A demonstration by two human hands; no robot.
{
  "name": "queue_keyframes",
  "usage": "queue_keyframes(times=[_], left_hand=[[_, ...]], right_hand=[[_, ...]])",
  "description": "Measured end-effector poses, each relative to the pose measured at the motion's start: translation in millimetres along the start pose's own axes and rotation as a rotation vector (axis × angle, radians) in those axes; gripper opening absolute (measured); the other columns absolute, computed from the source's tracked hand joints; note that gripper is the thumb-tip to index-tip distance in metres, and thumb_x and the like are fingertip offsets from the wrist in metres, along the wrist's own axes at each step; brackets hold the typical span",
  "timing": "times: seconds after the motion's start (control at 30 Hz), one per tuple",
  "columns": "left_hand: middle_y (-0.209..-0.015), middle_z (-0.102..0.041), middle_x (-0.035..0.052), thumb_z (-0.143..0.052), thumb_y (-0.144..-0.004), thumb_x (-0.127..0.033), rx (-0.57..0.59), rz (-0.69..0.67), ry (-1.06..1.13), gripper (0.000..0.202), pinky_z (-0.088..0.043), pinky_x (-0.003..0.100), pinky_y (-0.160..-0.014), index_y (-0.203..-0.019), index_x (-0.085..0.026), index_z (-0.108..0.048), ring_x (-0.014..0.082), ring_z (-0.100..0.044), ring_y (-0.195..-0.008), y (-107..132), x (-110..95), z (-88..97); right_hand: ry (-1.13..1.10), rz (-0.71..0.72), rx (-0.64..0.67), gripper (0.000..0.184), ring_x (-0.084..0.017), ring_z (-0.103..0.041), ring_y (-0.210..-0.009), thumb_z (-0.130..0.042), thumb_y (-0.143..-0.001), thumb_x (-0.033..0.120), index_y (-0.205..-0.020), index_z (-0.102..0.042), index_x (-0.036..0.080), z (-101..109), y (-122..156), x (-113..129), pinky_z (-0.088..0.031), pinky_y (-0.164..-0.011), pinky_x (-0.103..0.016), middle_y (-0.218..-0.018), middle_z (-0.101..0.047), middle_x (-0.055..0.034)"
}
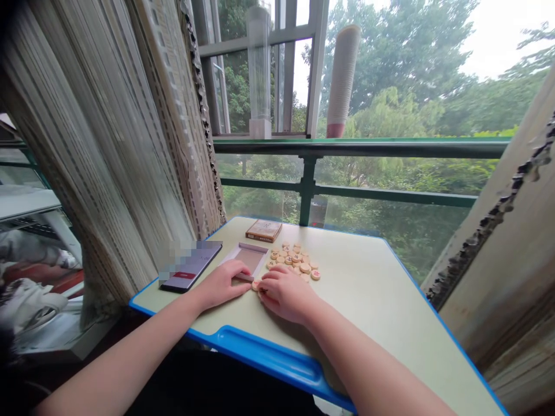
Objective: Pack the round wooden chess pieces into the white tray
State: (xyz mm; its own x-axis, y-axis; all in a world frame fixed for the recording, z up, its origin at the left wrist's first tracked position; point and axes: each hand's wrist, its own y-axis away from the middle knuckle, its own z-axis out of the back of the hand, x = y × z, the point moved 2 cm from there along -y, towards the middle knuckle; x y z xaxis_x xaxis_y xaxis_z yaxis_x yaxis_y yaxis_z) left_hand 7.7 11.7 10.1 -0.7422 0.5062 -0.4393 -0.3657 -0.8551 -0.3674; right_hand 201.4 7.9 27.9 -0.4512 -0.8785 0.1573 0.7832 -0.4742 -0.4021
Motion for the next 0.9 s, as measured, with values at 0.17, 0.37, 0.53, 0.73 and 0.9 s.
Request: queue_keyframes(times=[0.17, 0.37, 0.53, 0.73, 0.9], left_hand=[[-0.082, -0.061, 0.0037, -0.055, -0.074, -0.037, 0.022, 0.000, -0.144, 0.020, -0.041, 0.030, -0.074, -0.080, -0.019, -0.058, 0.0184, -0.053, -0.083, -6.9, -8.5, -5.3], [-0.074, -0.064, 0.0030, -0.056, -0.068, -0.051, 0.363, 0.055, -0.124, 0.033, -0.038, 0.026, -0.059, -0.069, -0.019, -0.063, 0.0169, -0.056, -0.068, -41.1, -24.2, 15.4], [-0.083, -0.067, 0.0034, -0.044, -0.075, -0.051, 0.146, 0.135, 0.024, 0.040, -0.040, 0.024, -0.060, -0.081, -0.017, -0.063, 0.0169, -0.058, -0.074, -94.9, -5.3, 34.8], [-0.082, -0.066, 0.0049, -0.048, -0.074, -0.040, 0.041, 0.103, -0.182, 0.027, -0.039, 0.026, -0.064, -0.077, -0.020, -0.064, 0.0187, -0.058, -0.076, -102.1, 33.6, 9.8], [-0.091, -0.064, 0.0065, -0.055, -0.069, -0.042, 0.094, 0.064, -0.205, 0.028, -0.040, 0.027, -0.067, -0.085, -0.021, -0.065, 0.0210, -0.057, -0.082, -88.2, 38.3, -1.4]], right_hand=[[0.034, -0.069, -0.012, 0.015, -0.020, -0.053, -0.093, -0.053, -0.075, 0.016, -0.085, -0.062, 0.021, 7.1, 7.0, -16.8, -0.041, -0.083, -0.033, -0.085, -0.065, -0.0053], [0.067, -0.173, 0.000, 0.021, -0.020, -0.052, -0.091, -0.051, -0.067, 0.008, -0.080, -0.061, 0.021, 14.4, 17.8, -33.6, -0.041, -0.080, -0.032, -0.084, -0.064, -0.0049], [0.092, -0.235, -0.026, 0.015, -0.019, -0.052, -0.086, -0.049, -0.075, 0.015, -0.079, -0.062, 0.020, 17.2, 20.1, -39.3, -0.040, -0.079, -0.033, -0.084, -0.064, -0.0045], [0.130, -0.285, -0.014, 0.015, -0.017, -0.051, -0.082, -0.049, -0.079, 0.019, -0.076, -0.063, 0.021, 16.4, 19.8, -43.3, -0.038, -0.075, -0.031, -0.081, -0.064, -0.0033], [0.179, -0.398, -0.013, 0.019, -0.018, -0.051, -0.080, -0.047, -0.084, 0.026, -0.077, -0.063, 0.020, 12.3, 18.9, -48.4, -0.037, -0.076, -0.032, -0.080, -0.063, -0.0055]])
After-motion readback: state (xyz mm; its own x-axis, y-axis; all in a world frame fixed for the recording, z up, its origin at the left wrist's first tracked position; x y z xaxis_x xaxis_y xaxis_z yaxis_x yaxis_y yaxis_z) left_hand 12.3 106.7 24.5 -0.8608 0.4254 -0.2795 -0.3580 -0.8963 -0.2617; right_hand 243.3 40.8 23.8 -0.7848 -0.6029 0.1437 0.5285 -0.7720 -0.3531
